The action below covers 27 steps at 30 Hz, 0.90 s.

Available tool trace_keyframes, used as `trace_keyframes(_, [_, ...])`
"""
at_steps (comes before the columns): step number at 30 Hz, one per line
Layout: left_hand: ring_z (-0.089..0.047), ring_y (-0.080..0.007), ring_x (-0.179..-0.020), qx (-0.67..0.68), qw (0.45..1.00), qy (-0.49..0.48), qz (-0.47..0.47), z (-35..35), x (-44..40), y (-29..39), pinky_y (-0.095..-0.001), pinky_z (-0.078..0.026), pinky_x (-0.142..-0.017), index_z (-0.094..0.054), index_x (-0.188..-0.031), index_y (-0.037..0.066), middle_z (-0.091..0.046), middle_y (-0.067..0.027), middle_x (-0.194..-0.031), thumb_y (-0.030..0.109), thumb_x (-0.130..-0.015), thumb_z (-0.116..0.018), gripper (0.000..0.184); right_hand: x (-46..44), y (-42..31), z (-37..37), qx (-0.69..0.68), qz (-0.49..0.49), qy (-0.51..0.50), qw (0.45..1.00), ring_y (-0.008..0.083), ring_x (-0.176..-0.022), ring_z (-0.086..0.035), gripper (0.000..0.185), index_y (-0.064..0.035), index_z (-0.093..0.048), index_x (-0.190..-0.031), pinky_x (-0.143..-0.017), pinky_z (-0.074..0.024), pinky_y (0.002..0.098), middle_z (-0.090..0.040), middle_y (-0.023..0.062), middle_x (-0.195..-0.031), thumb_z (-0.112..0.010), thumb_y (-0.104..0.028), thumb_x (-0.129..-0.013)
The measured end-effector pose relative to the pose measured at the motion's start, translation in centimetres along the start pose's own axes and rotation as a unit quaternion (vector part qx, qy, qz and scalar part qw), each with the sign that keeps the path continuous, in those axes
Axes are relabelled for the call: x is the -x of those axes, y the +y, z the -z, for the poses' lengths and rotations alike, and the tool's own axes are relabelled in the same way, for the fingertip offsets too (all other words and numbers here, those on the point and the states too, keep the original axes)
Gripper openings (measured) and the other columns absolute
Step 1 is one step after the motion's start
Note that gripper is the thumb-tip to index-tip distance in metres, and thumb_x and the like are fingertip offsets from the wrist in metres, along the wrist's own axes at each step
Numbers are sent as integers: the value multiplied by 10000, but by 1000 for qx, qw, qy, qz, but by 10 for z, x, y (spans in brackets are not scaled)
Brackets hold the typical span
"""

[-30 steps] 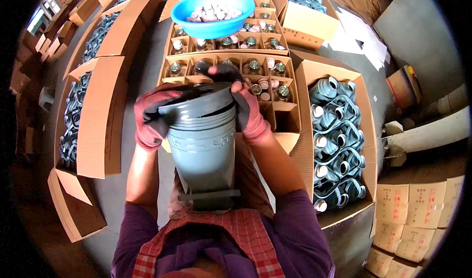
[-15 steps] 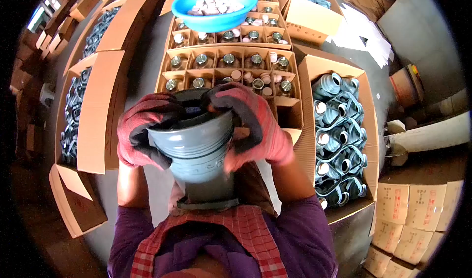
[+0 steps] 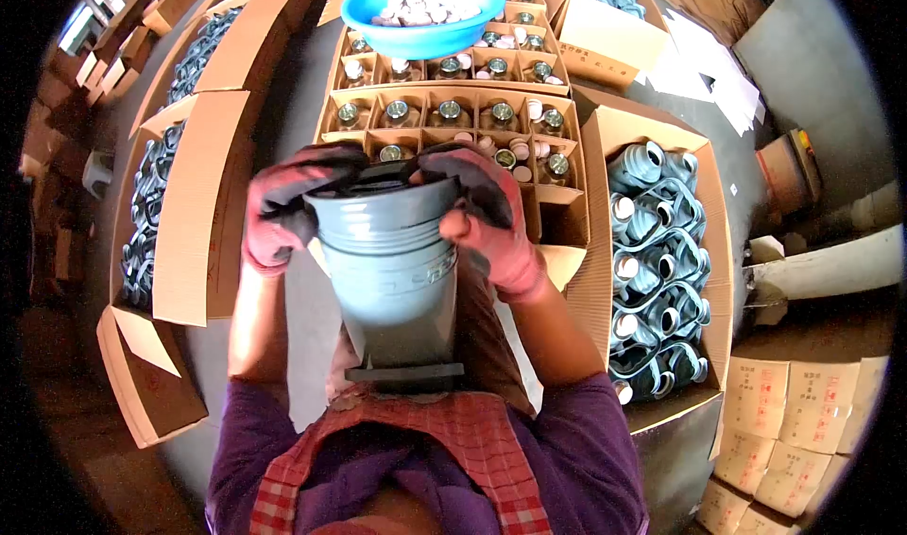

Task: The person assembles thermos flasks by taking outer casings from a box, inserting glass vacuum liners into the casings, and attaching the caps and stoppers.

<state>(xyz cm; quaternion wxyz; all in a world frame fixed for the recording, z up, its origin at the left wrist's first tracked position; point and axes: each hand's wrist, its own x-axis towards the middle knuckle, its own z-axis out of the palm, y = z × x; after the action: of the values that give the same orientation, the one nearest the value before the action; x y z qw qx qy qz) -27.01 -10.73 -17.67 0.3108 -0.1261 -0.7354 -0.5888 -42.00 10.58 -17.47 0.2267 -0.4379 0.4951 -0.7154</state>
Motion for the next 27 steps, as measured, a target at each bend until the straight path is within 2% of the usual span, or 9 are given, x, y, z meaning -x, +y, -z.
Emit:
trace_keyframes(5, [-623,-341,-979,112,984,128,46,-26,2,-8,-432,-477,-880,-635,-851,-58,-675,-195,-950,328,-758,-750,414,-1,27,-8,-108,0,129,986,186,-880,-595,461,23,-599,-1034,-804,-472,316,-643,97,-896,-768,-318,-774])
trace_keyframes(7, [-643,-354,-894,106,984,133,-52,-33,-6,-6,-451,-487,-832,-639,-809,-46,-675,-200,-897,394,-785,-714,447,-7,41,-4,-103,154,71,980,225,-881,-599,467,20,-599,-1019,-805,-474,349,-646,95,-868,-773,-331,-765])
trace_keyframes(10, [-645,-371,-864,23,991,65,-112,-29,-2,-9,-481,-476,-850,-653,-801,-18,-672,-208,-901,488,-775,-693,508,0,43,1,-14,207,63,976,283,-872,-597,470,12,-598,-987,-805,-472,408,-652,96,-840,-770,-359,-757])
trace_keyframes(15, [-639,-370,-974,138,989,35,47,-4,10,-21,-501,-388,-1000,-644,-796,-5,-674,-219,-971,538,-712,-715,553,2,3,-8,259,187,-9,948,323,-846,-571,470,-41,-617,-932,-756,-464,416,-630,128,-846,-801,-310,-592])
trace_keyframes(18, [-647,-334,-975,40,994,-85,63,11,-8,1,-440,-436,-967,-655,-903,-27,-674,-206,-989,635,-611,-746,729,1,-8,-17,338,147,-7,930,352,-809,-558,459,-63,-619,-916,-735,-453,437,-599,144,-852,-789,-307,-566])
trace_keyframes(19, [-646,-330,-987,-129,980,-147,42,2,-22,32,-421,-453,-947,-642,-992,-29,-664,-196,-1021,635,-593,-759,784,1,-8,-17,342,137,-8,930,358,-802,-555,452,-69,-619,-914,-732,-450,443,-592,148,-854,-786,-306,-568])
trace_keyframes(23, [-622,-368,-903,-428,900,-61,-56,-54,-20,61,-429,-494,-814,-595,-1150,-4,-643,-180,-1029,618,-653,-708,804,-9,-36,-44,486,162,-24,858,359,-813,-585,368,-83,-632,-913,-725,-474,412,-607,181,-874,-748,-311,-649])
trace_keyframes(26, [-621,-362,-901,-361,925,-19,-117,-42,-10,42,-423,-489,-817,-605,-1125,0,-643,-174,-1026,492,-706,-699,653,-11,-18,-14,275,128,-90,949,310,-866,-622,359,-91,-639,-990,-782,-480,375,-643,167,-953,-701,-332,-732])
trace_keyframes(27, [-622,-354,-882,-357,927,-13,-110,-39,-6,34,-418,-490,-808,-615,-1100,-3,-645,-168,-1013,384,-716,-695,551,-9,6,-1,104,79,-11,991,243,-922,-614,381,-62,-623,-1076,-840,-469,353,-645,125,-1035,-643,-338,-814])
